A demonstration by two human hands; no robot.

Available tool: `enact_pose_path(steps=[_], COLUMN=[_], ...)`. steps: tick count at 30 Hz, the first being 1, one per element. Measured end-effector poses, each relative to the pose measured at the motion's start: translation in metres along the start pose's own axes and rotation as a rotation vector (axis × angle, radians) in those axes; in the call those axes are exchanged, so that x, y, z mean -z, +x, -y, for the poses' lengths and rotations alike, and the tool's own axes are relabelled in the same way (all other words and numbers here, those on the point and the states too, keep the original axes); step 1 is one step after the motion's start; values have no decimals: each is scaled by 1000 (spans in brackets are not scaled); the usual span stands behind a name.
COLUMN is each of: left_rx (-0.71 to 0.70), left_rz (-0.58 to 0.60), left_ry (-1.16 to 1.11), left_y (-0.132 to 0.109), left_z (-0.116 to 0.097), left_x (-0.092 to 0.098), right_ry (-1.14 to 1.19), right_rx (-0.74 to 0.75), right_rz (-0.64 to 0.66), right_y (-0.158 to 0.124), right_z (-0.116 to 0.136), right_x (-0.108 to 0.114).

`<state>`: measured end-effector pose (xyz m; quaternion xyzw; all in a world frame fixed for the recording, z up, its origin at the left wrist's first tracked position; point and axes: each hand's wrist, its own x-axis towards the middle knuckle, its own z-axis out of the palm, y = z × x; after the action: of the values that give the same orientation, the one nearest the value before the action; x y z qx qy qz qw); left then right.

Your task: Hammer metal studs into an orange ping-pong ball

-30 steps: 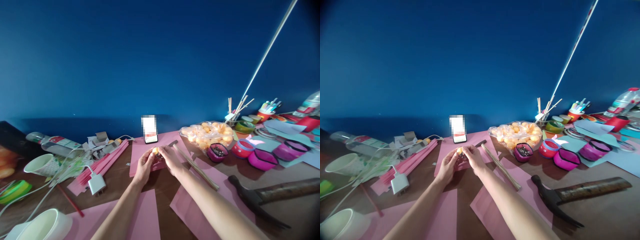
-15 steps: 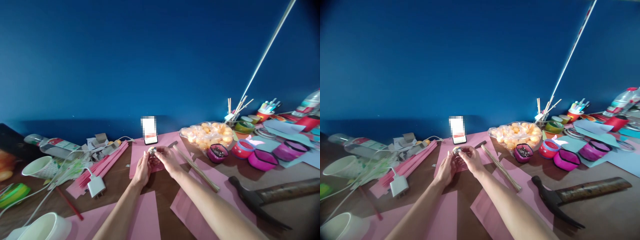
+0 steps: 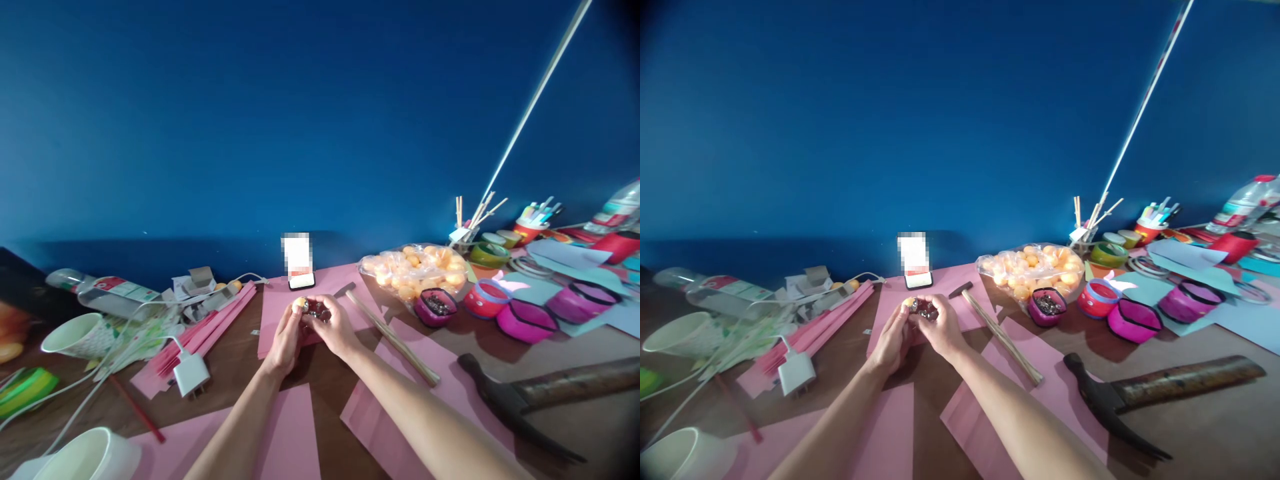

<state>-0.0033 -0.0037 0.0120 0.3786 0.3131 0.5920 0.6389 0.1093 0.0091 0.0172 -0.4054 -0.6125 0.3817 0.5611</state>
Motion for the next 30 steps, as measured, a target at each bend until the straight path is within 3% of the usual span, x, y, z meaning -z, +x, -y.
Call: enact_pose_path(steps=[6, 12, 18, 26, 30], left_rx=[79, 71, -72, -239, -263], left_rz=[-23, -224, -284, -283, -251], left_ry=[-133, -101, 122, 438, 457], left_y=[0, 1, -1, 2, 2], left_z=[-2, -7, -9, 0, 2], left_x=[0, 1, -3, 4, 3], right_ry=[-107, -154, -33, 496, 571], right_rx=[162, 238, 128, -246, -269], right_rz=[41, 125, 155, 255, 237], right_y=[0, -4, -5, -2, -1], right_z=[4, 6, 9, 1, -3], right_x=[2, -1, -1, -4, -5])
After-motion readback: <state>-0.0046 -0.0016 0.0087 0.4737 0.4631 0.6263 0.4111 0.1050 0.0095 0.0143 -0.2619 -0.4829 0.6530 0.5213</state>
